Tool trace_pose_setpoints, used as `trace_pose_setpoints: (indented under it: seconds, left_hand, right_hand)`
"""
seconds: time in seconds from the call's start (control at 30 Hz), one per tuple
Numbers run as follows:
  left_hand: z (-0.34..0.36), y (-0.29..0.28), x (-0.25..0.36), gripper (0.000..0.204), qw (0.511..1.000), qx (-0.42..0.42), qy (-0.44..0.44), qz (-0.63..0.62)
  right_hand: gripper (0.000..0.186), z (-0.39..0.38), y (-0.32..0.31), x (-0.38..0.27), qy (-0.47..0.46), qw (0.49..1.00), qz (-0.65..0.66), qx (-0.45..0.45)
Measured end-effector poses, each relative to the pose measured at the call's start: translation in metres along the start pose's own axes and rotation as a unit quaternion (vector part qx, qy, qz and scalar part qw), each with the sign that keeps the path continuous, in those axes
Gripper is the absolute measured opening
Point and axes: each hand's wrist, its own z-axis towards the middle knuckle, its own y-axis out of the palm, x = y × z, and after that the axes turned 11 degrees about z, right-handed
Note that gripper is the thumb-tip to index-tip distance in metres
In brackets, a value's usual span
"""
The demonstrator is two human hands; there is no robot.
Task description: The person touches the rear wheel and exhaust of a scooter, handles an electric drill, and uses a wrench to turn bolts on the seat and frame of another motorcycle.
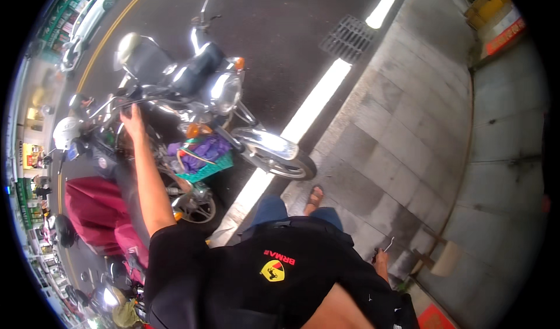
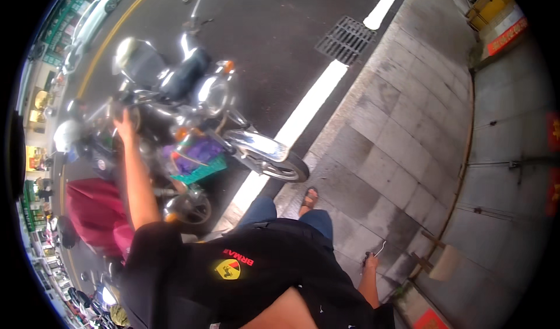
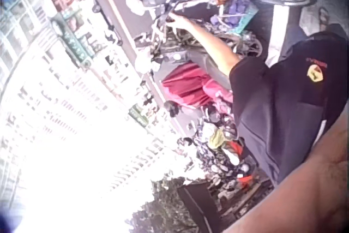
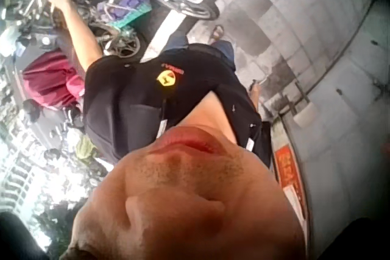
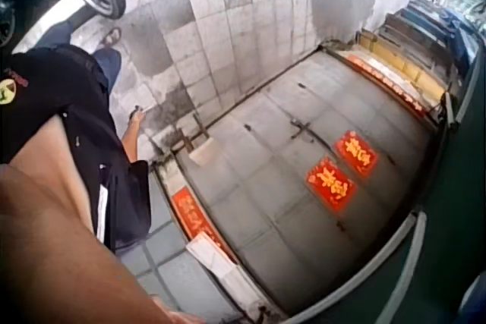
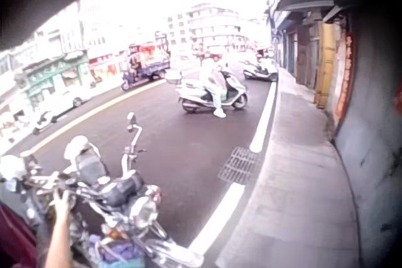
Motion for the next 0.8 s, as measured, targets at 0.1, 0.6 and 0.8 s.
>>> trace_pose_setpoints:
  seconds: [0.1,0.6,0.8]
  left_hand:
    - [-0.036,0.026,0.031,0.057,1.000,0.002,-0.005,0.005]
    - [-0.110,0.175,0.132,0.049,0.948,0.186,0.071,0.249]
    - [-0.108,0.274,0.219,0.027,0.989,-0.098,0.037,0.109]
  right_hand:
    - [0.025,0.071,-0.037,-0.031,-0.048,0.994,0.034,0.096]
    - [0.020,0.098,0.199,-0.354,-0.152,0.969,-0.121,-0.155]
    - [0.017,0.151,0.208,-0.479,-0.050,0.977,-0.175,-0.113]
